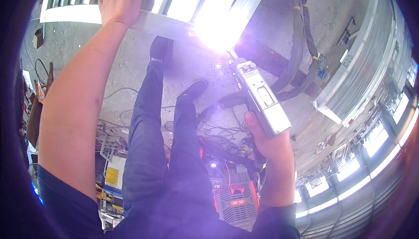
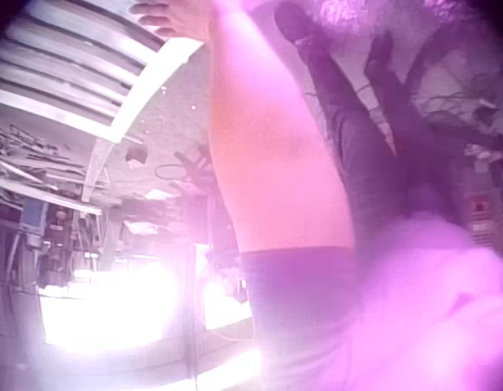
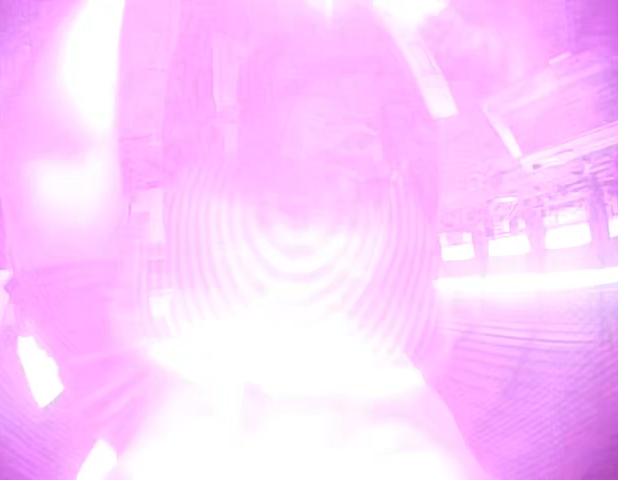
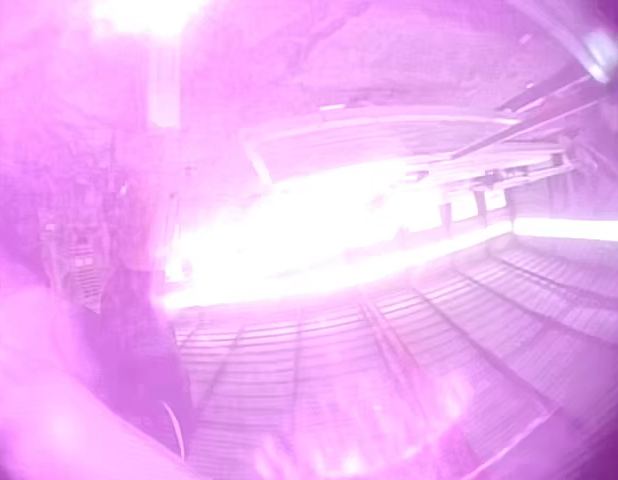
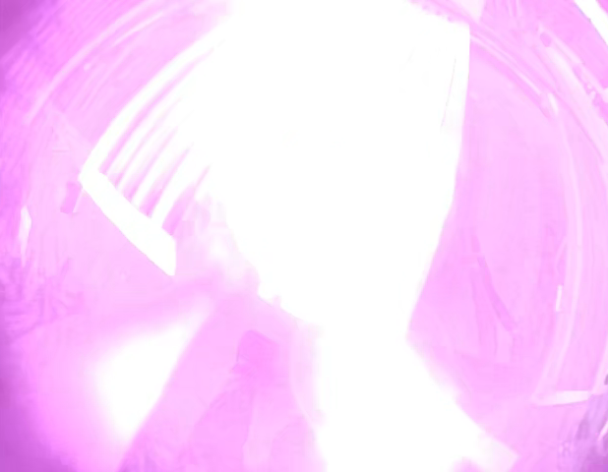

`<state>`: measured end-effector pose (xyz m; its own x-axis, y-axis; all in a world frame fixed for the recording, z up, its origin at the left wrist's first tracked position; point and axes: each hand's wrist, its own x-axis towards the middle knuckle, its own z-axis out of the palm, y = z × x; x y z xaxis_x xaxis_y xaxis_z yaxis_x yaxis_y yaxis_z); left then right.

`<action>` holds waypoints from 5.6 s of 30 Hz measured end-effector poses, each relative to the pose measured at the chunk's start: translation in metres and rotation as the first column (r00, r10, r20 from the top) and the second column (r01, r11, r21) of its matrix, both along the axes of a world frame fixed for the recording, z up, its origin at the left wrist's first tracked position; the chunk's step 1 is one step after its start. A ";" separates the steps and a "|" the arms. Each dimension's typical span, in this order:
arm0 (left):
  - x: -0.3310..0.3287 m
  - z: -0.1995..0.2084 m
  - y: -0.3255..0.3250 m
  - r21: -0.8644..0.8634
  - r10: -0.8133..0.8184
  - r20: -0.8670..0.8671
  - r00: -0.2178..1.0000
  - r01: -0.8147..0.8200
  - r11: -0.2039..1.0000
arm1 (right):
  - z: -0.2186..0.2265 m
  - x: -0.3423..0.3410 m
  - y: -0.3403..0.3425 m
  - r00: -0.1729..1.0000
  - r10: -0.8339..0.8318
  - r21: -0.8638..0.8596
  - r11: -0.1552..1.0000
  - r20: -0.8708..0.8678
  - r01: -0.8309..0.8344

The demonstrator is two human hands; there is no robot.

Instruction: The person welds seams on a large metal panel using a handheld welding torch, then uses an angle grinder to smooth the welded areas. The person repositions the panel and repeats the welding and grinding process on different sections.

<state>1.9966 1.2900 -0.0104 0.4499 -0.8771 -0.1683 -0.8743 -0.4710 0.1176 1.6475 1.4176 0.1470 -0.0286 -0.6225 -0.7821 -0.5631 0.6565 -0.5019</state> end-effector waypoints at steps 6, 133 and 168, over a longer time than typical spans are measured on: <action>-0.001 0.001 -0.001 0.009 -0.004 0.005 1.000 0.004 1.000 | -0.004 -0.002 0.005 0.999 0.053 -0.092 0.994 -0.003 -0.053; 0.002 -0.011 0.006 -0.113 -0.024 0.008 1.000 0.024 0.993 | 0.005 -0.006 -0.001 0.999 -0.014 0.009 1.000 0.050 0.013; -0.035 0.055 -0.017 0.202 0.067 -0.065 0.996 -0.053 0.978 | 0.002 -0.010 0.006 0.999 0.044 0.021 0.999 -0.005 -0.044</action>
